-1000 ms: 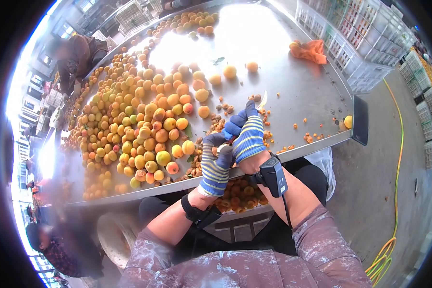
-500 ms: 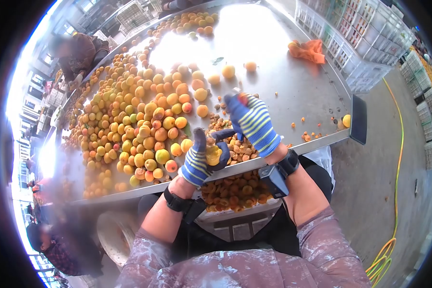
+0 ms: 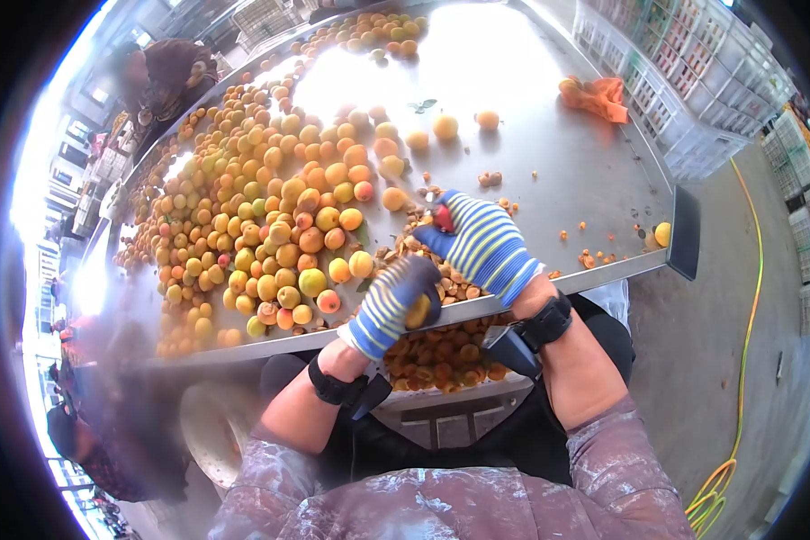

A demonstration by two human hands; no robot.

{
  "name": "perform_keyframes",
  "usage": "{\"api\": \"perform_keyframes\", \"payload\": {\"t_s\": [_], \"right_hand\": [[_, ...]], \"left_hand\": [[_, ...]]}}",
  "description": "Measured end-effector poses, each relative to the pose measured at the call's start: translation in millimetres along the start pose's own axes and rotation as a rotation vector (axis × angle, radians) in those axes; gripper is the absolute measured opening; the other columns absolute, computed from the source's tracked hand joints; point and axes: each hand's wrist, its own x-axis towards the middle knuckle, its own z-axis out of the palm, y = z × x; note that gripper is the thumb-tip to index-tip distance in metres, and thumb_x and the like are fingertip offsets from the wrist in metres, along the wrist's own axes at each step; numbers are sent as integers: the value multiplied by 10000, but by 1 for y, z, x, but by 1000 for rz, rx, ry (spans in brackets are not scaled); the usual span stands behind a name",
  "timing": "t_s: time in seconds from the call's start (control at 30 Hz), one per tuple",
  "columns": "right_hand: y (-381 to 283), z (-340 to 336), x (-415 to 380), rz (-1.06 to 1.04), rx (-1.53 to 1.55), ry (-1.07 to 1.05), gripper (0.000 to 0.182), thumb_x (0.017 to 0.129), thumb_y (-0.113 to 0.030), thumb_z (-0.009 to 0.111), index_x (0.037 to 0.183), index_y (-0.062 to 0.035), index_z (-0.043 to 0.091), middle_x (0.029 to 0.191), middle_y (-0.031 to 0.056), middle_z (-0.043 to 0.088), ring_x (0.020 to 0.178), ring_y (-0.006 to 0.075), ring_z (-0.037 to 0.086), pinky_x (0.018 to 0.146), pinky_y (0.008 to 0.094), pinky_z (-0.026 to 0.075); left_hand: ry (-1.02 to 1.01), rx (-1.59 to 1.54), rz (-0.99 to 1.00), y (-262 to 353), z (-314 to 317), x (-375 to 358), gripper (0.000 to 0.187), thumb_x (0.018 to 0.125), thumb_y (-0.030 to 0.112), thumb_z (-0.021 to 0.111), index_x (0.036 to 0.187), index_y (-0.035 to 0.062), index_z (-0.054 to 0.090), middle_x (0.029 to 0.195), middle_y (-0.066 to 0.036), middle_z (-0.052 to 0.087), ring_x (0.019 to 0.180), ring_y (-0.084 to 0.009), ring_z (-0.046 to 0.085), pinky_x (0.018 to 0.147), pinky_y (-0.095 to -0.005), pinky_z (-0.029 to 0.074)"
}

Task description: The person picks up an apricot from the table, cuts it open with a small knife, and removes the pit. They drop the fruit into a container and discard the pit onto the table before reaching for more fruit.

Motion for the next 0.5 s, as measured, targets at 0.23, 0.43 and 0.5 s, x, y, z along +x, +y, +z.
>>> {"api": "perform_keyframes", "payload": {"t_s": [0.23,0.43,0.5], "right_hand": [[7,15,-4,76,-168,140,337,848,-284,682,996,-4,568,779,203,650,729,361,651,640,402,528],[7,13,-5,2,-170,144,234,882,-232,642,976,-29,577,764,195,641,709,369,635,602,428,498],[6,13,-8,-18,-158,153,225,886,-230,639,971,-30,581,754,188,639,698,365,633,590,430,490]], "left_hand": [[-821,16,-258,65,-5,-20,209,876,120,607,1077,76,644,902,-85,670,831,-230,650,737,-311,513],[-763,-46,-356,72,-39,2,386,797,105,708,1172,97,614,933,-144,638,856,-321,635,760,-374,510],[-419,244,-282,63,-54,12,376,798,123,703,1157,72,604,928,-179,620,827,-355,617,749,-386,506]]}}
